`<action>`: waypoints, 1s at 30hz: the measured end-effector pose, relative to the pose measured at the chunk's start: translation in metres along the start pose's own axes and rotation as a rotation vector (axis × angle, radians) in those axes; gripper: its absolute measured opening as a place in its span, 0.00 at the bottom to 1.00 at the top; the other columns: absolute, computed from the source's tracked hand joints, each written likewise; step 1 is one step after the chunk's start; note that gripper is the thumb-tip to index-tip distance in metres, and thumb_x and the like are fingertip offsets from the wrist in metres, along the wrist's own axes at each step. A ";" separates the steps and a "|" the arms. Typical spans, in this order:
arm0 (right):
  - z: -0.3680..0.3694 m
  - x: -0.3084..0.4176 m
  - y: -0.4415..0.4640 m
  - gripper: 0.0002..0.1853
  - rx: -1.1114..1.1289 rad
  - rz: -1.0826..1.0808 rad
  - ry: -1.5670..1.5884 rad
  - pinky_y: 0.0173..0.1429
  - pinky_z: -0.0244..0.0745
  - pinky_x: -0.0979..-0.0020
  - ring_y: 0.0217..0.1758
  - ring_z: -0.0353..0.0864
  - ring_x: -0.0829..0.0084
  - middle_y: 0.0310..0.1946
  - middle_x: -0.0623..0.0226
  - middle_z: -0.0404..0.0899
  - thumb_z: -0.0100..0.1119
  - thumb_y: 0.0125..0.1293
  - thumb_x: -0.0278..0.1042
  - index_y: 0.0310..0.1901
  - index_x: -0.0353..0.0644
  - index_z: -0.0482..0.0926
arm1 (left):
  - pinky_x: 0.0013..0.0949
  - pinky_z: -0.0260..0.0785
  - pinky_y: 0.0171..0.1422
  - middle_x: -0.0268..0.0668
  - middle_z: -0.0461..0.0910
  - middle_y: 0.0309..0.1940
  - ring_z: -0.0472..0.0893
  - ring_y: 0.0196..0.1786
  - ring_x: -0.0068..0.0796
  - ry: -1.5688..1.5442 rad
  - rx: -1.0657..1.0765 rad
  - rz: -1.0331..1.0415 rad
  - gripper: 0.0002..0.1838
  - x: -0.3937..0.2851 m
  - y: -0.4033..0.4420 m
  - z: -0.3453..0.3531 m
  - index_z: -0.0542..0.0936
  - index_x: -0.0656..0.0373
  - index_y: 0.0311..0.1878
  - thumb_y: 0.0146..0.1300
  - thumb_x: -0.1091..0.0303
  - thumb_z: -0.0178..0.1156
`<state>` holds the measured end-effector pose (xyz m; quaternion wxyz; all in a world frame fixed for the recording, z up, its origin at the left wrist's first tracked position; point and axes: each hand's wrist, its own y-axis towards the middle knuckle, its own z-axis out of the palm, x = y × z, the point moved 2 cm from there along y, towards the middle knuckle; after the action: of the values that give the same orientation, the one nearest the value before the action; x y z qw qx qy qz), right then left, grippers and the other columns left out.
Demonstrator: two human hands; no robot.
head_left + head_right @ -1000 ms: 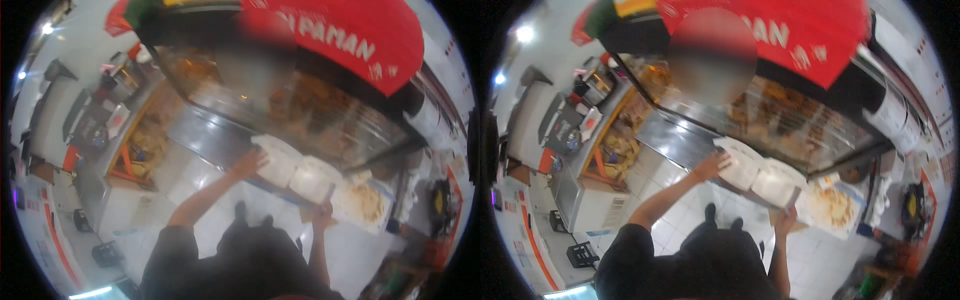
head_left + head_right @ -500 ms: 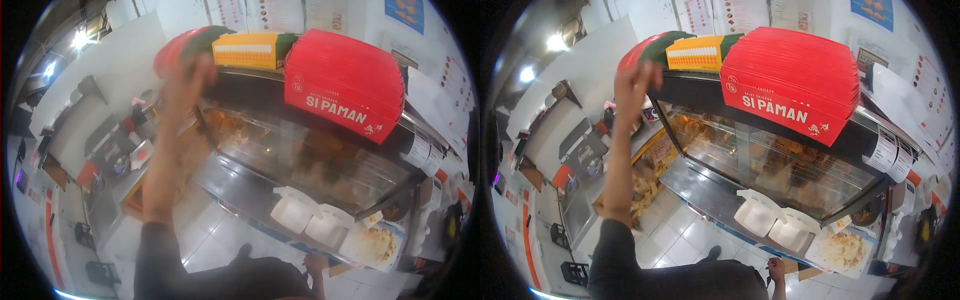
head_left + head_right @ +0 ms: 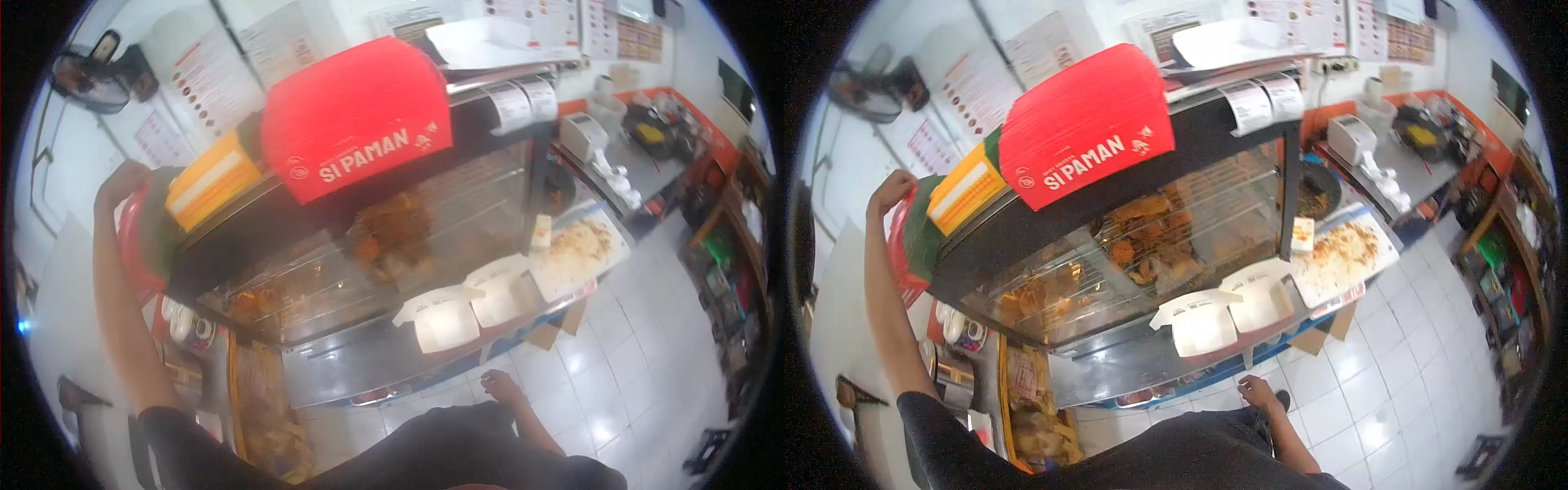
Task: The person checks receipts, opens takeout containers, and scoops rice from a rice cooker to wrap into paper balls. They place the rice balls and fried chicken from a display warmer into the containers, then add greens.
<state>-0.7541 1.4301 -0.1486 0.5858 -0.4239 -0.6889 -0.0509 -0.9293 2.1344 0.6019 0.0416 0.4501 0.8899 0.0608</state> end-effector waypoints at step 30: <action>-0.325 0.408 -0.154 0.23 -0.655 -1.493 0.389 0.63 0.73 0.61 0.50 0.80 0.61 0.56 0.49 0.76 0.45 0.78 0.37 0.70 0.38 0.64 | 0.44 0.72 0.44 0.40 0.78 0.23 0.80 0.33 0.41 -0.217 -1.132 1.105 0.11 -0.618 -0.178 0.059 0.85 0.54 0.29 0.43 0.60 0.66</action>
<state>-0.5867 1.3618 0.3645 0.3538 0.0113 -0.6255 -0.6953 -0.6978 1.5360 0.5294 0.3141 0.7401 0.3630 0.4710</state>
